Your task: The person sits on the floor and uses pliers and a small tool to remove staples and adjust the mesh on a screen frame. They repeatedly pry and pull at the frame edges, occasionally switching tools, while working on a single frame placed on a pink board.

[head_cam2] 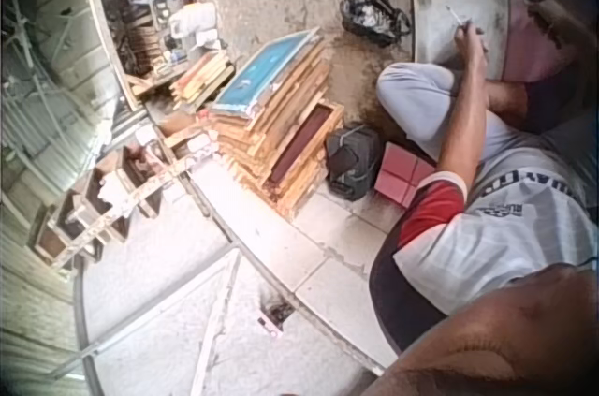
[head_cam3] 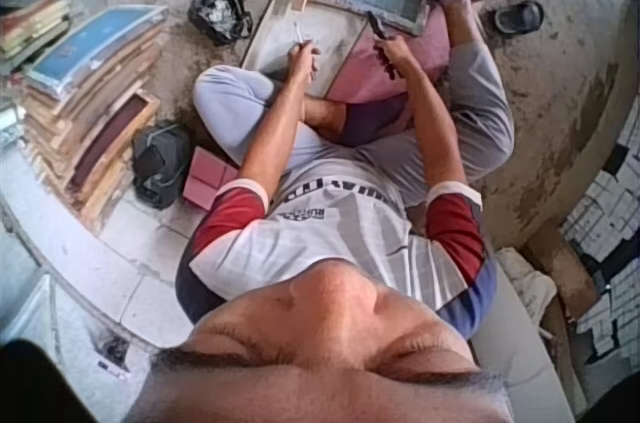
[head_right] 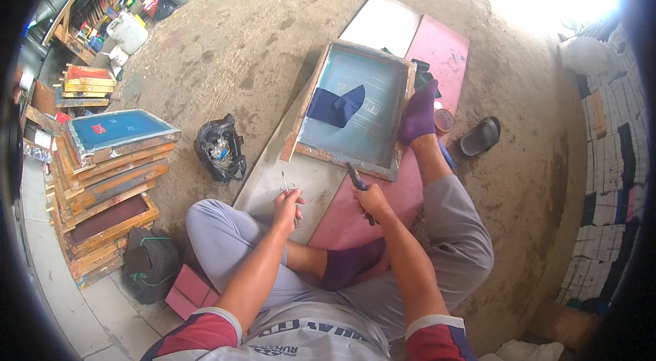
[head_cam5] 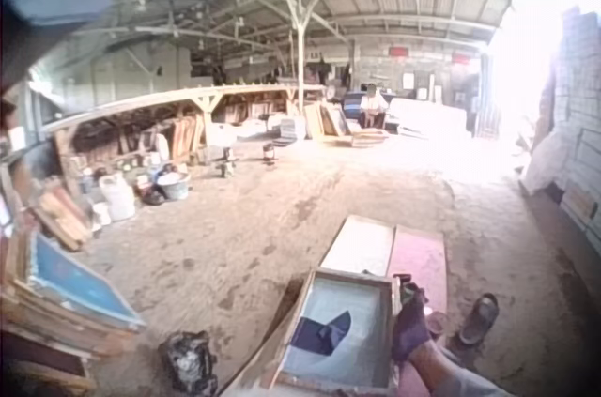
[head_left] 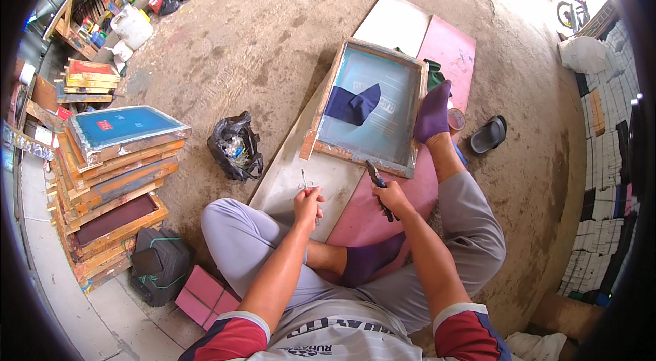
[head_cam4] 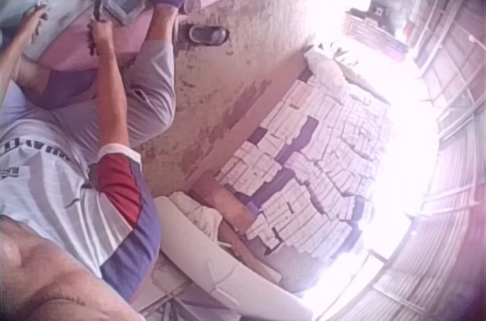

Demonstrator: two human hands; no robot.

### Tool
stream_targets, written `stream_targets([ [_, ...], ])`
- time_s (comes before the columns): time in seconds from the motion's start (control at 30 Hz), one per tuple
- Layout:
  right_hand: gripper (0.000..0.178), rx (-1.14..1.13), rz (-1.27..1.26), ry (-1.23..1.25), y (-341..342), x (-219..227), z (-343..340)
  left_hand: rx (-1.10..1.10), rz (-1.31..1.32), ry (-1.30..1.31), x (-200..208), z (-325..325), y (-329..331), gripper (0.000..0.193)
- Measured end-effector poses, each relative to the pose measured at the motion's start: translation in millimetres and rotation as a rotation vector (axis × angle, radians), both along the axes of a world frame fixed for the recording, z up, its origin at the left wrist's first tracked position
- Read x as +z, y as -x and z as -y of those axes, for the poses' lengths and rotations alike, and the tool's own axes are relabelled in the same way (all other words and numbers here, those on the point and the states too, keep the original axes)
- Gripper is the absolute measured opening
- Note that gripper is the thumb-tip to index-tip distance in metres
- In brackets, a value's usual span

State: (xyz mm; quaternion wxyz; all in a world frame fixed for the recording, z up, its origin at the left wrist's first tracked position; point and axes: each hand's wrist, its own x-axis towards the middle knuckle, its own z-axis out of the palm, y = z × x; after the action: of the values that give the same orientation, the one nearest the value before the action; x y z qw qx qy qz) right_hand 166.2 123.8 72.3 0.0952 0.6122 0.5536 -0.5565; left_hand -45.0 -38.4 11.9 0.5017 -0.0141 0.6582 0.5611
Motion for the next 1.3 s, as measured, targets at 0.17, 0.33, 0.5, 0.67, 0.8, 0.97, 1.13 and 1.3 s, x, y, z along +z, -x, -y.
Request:
stream_targets([
  [0.17, 0.044, 0.163, 0.181, -0.533, 6, 0, 21, 0.009, -0.021, -0.007, -1, 2, 1, 0.026],
  [0.33, 0.045, 0.407, 0.03, -0.515, 11, -10, 44, -0.063, 0.04, -0.061, 8, 3, 5, 0.03],
  [0.5, 0.046, 0.328, -0.263, 0.089, 37, -8, 73, -0.143, 0.332, -0.121, 9, 8, 16, 0.038],
  [0.67, 0.045, 0.36, -0.366, 0.267, 41, -3, 70, -0.038, 0.568, -0.142, 5, 11, 22, 0.026],
  [0.8, 0.047, 0.364, -0.395, 0.336, 40, -4, 66, 0.049, 0.572, -0.181, -1, 9, 21, 0.02],
  [0.97, 0.05, 0.132, -0.436, 0.353, 21, -13, 51, 0.093, 0.022, 0.05, -2, 6, 20, 0.023],
  [1.13, 0.054, -0.052, -0.475, 0.351, 4, -10, 15, 0.116, -0.352, 0.15, -19, 13, 26, 0.032],
  [1.3, 0.058, -0.067, -0.474, 0.376, 2, -5, -5, 0.118, -0.353, 0.176, -21, 11, 23, 0.037],
])
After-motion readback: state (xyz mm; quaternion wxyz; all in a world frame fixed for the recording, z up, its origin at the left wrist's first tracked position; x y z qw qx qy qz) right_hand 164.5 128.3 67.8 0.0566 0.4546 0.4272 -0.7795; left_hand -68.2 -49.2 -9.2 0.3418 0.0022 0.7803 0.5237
